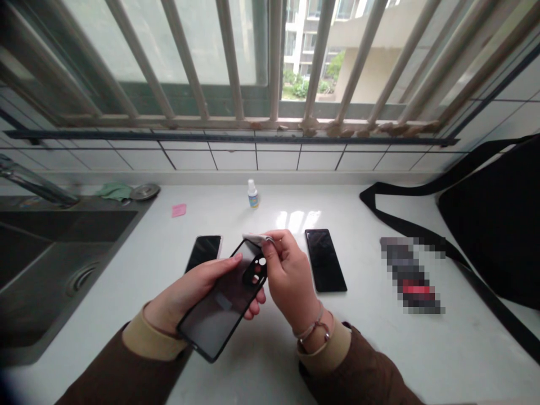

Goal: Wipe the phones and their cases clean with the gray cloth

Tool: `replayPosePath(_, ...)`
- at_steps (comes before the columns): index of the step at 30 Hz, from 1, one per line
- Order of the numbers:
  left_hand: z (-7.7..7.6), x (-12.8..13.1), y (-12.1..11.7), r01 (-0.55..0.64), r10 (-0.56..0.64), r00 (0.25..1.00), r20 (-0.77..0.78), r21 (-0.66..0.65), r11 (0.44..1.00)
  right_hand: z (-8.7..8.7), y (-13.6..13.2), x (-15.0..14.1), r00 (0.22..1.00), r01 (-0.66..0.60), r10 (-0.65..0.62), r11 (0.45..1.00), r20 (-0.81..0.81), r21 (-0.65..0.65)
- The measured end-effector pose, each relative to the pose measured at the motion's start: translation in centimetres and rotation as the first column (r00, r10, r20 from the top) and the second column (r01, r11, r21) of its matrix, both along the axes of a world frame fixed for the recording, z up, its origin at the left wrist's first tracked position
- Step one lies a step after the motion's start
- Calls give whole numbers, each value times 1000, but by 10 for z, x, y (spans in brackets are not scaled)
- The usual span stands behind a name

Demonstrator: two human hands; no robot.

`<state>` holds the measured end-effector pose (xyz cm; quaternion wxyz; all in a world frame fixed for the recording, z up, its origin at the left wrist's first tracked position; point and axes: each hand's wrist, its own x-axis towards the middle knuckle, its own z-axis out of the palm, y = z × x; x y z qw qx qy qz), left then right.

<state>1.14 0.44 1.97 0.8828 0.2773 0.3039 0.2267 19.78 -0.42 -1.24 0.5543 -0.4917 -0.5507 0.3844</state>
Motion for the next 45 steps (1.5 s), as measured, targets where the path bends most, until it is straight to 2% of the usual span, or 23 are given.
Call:
replayPosePath(3, 1, -1, 3, -40, 42, 999, 26, -54, 998, -1, 5, 3, 998, 4, -4, 1000, -58, -6)
replayPosePath(7, 2, 0, 9, -192, 193, 981, 5, -72, 979, -4, 11, 5, 989, 33, -36, 999, -140, -29)
replayPosePath(9, 3, 1, 11, -276, 274, 961, -30, -84, 957, -6, 11, 4, 985, 94, -96, 995, -146, -23)
replayPosePath(11, 2, 3, 12, -310, 304, 950, -67, -104, 945, -6, 10, 2, 986, 127, -125, 992, -110, 17)
replayPosePath(15, -2, 7, 12, -354, 343, 934, -102, -131, 926, -8, 4, -3, 1000, 8, -6, 995, -23, 101)
replayPosePath(19, -9, 12, 17, -566, 558, 824, -100, -109, 817, -10, -3, -8, 989, -118, 106, 985, 100, 124)
replayPosePath(22, -10, 13, 22, -710, 703, 701, -120, -29, 704, -9, -7, -10, 974, -185, 174, 980, 144, 72)
replayPosePath(25, -6, 10, 24, -800, 799, 586, -138, 63, 597, -7, -9, -11, 962, -228, 226, 974, 153, -3)
replayPosePath(27, -2, 8, 24, -816, 820, 562, -107, 90, 571, -6, -10, -12, 949, -250, 253, 967, 188, -43)
replayPosePath(31, 3, 6, 19, -795, 797, 601, -55, 61, 604, -10, -10, -14, 929, -284, 303, 952, 212, -115)
replayPosePath(34, 3, 10, 14, -817, 820, 573, -7, 82, 571, -17, -8, -17, 941, -301, 322, 937, 105, -175)
replayPosePath(37, -1, 17, 7, -862, 865, 495, 84, 171, 477, -23, -6, -20, 938, -345, 329, 902, -107, -259)
replayPosePath(41, -9, 23, -5, -877, 879, 438, 186, 302, 373, -24, -3, -22, 850, -452, 280, 822, -446, -345)
replayPosePath(45, -8, 27, -15, -881, 874, 418, 247, 346, 323, -22, -3, -23, 793, -466, 168, 787, -586, -405)
